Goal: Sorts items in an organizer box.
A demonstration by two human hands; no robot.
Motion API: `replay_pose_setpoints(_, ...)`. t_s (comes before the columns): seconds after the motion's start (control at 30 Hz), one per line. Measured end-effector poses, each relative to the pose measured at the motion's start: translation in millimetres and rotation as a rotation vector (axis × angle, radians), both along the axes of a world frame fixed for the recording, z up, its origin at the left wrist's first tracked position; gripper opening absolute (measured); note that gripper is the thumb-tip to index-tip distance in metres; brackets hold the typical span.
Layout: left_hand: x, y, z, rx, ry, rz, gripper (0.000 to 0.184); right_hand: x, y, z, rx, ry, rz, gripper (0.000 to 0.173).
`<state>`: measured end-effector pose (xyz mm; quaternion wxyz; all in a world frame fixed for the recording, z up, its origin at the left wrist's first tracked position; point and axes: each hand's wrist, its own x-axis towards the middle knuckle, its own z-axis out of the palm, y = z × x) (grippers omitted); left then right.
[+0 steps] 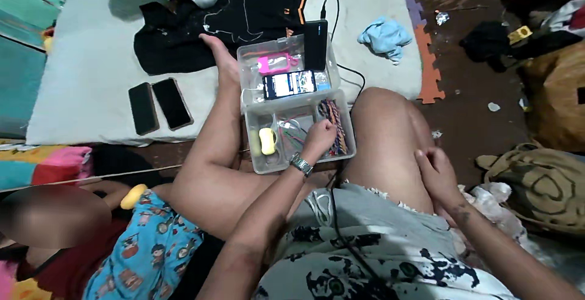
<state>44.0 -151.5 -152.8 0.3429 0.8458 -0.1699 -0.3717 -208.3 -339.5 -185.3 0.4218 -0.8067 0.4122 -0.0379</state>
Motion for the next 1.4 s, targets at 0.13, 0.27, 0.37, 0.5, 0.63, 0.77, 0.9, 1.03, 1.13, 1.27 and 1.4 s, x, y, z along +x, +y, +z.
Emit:
replay_pose_setpoints(0.13,-3.7,-17.8,-5.7,0.027,-0.098,-0.090,0.028,-54.6,20.5,2.1,0.382,0.275,-0.110,0.058)
replay_pose_setpoints(0.27,0.4,-18.0,-8.1,0.032,-0.102,-0.159,0.038,-76.2,37.3,49.3,0.434,0.557,-0.001,0.039)
replay_pose_setpoints(0.37,7.1,13.2,7.8,-0.003,-0.073,-0.166,0.040,-74.4,28.3,28.2,0.703,0.475,-0.224,0.039)
replay_pose_setpoints(0.5,33.1,56.5,27.8,0.104,-0.126,-0.067,0.032,-75.6,32.5,26.1,0.597,0.455,-0.215,0.042)
replay_pose_setpoints(0.63,65.8,60.8,-0.4,0.210,-0.305,-0.168,0.026,-104.5,32.8,1.9,0.080,0.767,0.063,0.043)
replay_pose_setpoints(0.77,70.5,56.8,-11.9,0.316,-0.474,-0.349,0.027,-90.2,25.6,28.4,0.434,0.692,0.033,0.039)
replay_pose_setpoints(0.9,75.6,47.7,-21.7,0.432,-0.570,-0.467,0.029,-69.9,32.2,36.9,0.590,0.599,-0.077,0.035)
replay_pose_setpoints(1.03,80.3,41.2,-31.2,0.503,-0.601,-0.582,0.031,-71.6,38.5,57.4,0.298,0.689,0.245,0.040)
replay_pose_setpoints(1.13,83.8,36.2,-36.4,0.500,-0.606,-0.600,0.027,-78.0,36.8,46.7,0.344,0.576,0.185,0.037)
replay_pose_setpoints(1.27,85.9,33.3,-41.6,0.484,-0.590,-0.583,0.026,-75.0,29.6,40.6,0.422,0.649,0.191,0.039)
replay_pose_setpoints(1.4,82.4,30.5,-44.8,0.511,-0.519,-0.443,0.031,-68.1,37.6,51.9,0.374,0.614,0.251,0.039)
